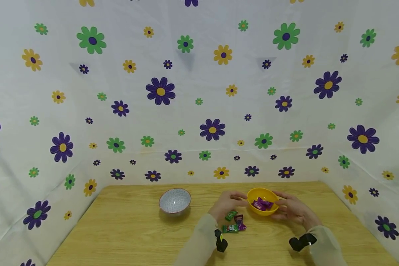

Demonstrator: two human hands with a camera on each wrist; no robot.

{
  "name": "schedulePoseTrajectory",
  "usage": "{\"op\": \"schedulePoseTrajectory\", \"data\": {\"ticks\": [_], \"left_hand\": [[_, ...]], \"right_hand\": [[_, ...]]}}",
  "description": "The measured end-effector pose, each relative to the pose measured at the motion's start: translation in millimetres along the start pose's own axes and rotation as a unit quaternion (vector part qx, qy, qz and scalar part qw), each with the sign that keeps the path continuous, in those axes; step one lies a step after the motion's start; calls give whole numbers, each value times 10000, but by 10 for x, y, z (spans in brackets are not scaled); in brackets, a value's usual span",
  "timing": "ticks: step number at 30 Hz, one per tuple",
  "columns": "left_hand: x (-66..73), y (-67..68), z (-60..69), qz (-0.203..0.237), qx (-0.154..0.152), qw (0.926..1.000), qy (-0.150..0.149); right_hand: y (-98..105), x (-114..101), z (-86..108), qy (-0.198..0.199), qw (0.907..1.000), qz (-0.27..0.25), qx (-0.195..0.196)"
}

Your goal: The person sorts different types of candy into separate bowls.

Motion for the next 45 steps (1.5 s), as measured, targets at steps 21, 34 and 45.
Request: {"op": "schedulePoseTrajectory", "data": {"ticks": [21,34,45], "left_hand": [[-53,405,-19,-1980,-1775,9639,132],[-31,351,-84,-2614,-2209,9396,-57],[-63,281,-100,-3074,-1760,9352,-14]], "right_hand": [[16,48,-34,8,9999,143,-88],[28,26,-19,-11,10000,17,-40],[41,44,-23,19,9999,105,-64]]}}
Point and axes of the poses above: each hand's wrist, its own z-axis away from the middle knuckle, its own y-axis out of the back of the hand, x = y × z, the point moved 1 cm from there along -z, towards the middle knuckle, and after that the axes turned 6 degrees about y, right-handed, at the moved point
